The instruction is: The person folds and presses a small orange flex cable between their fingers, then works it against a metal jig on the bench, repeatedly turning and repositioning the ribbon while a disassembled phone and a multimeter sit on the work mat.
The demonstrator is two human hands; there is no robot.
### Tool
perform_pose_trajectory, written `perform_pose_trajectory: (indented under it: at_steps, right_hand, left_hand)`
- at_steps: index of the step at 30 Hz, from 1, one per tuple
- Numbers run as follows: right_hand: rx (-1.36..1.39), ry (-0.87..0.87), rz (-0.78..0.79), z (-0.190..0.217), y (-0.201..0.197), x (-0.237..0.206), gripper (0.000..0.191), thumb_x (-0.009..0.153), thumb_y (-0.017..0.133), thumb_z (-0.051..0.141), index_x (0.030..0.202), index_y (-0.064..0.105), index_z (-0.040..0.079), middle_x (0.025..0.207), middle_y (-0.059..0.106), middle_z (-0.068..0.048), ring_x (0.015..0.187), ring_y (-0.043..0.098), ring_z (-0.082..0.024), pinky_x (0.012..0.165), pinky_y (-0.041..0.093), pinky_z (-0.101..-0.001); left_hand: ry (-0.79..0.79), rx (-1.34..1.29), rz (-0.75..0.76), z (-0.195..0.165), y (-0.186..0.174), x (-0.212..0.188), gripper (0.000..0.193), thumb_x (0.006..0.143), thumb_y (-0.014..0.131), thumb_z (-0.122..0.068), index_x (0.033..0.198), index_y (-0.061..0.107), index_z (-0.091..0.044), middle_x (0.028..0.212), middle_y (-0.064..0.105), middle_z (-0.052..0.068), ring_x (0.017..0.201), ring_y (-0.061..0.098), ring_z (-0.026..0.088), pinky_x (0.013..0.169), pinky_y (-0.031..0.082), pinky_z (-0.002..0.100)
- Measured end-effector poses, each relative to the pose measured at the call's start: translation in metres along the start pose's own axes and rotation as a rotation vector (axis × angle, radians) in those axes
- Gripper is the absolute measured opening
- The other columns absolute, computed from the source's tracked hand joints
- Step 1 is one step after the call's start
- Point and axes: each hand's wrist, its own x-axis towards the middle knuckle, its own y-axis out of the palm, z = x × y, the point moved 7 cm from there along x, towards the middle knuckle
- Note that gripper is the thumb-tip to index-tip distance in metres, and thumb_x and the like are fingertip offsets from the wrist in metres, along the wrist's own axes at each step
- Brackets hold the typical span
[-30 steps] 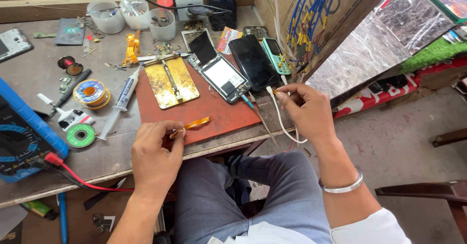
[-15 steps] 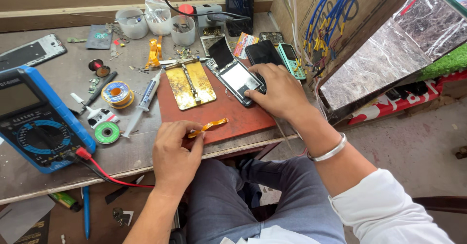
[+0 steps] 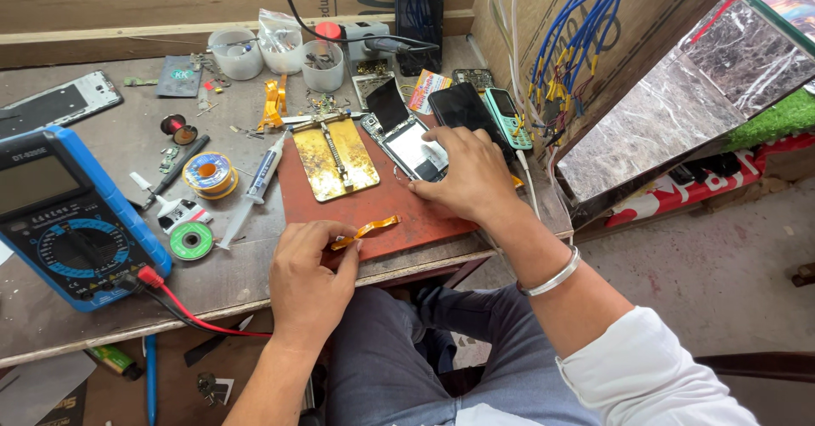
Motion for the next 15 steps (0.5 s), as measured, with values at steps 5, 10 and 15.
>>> perform_pose_trajectory:
  at_steps: [5, 10, 15]
  right_hand:
    - [0.029, 0.018, -0.084, 0.005, -0.003, -0.003, 0.066, 0.064, 0.088, 0.038, 0.116, 0.060, 0.008, 0.109, 0.068, -0.016, 0.105, 0.059, -0.037, 0.097, 0.048, -0.0452]
    - [0.114, 0.125, -0.091, -0.004, -0.009, -0.011, 0.070, 0.062, 0.091, 0.037, 0.111, 0.052, 0.006, 0.103, 0.065, -0.021, 0.101, 0.060, -0.038, 0.090, 0.049, -0.0460]
    - [0.222, 0.187, -0.159, -0.025, -0.024, -0.018, 0.069, 0.064, 0.092, 0.037, 0.110, 0.051, 0.005, 0.105, 0.066, -0.017, 0.098, 0.065, -0.031, 0.086, 0.053, -0.0426]
  left_hand:
    - [-0.011, 0.004, 0.013, 0.000, 0.000, 0.000, 0.014, 0.078, 0.079, -0.004, 0.089, 0.072, -0.007, 0.083, 0.071, 0.005, 0.081, 0.064, 0.024, 0.072, 0.053, 0.037]
    - [-0.024, 0.000, 0.014, 0.001, 0.001, 0.001, 0.013, 0.078, 0.079, -0.005, 0.089, 0.072, -0.007, 0.081, 0.070, 0.005, 0.080, 0.064, 0.023, 0.072, 0.053, 0.037]
    - [-0.013, 0.004, 0.007, 0.000, 0.001, 0.001, 0.014, 0.077, 0.080, -0.005, 0.089, 0.072, -0.007, 0.081, 0.070, 0.004, 0.080, 0.064, 0.023, 0.072, 0.053, 0.037]
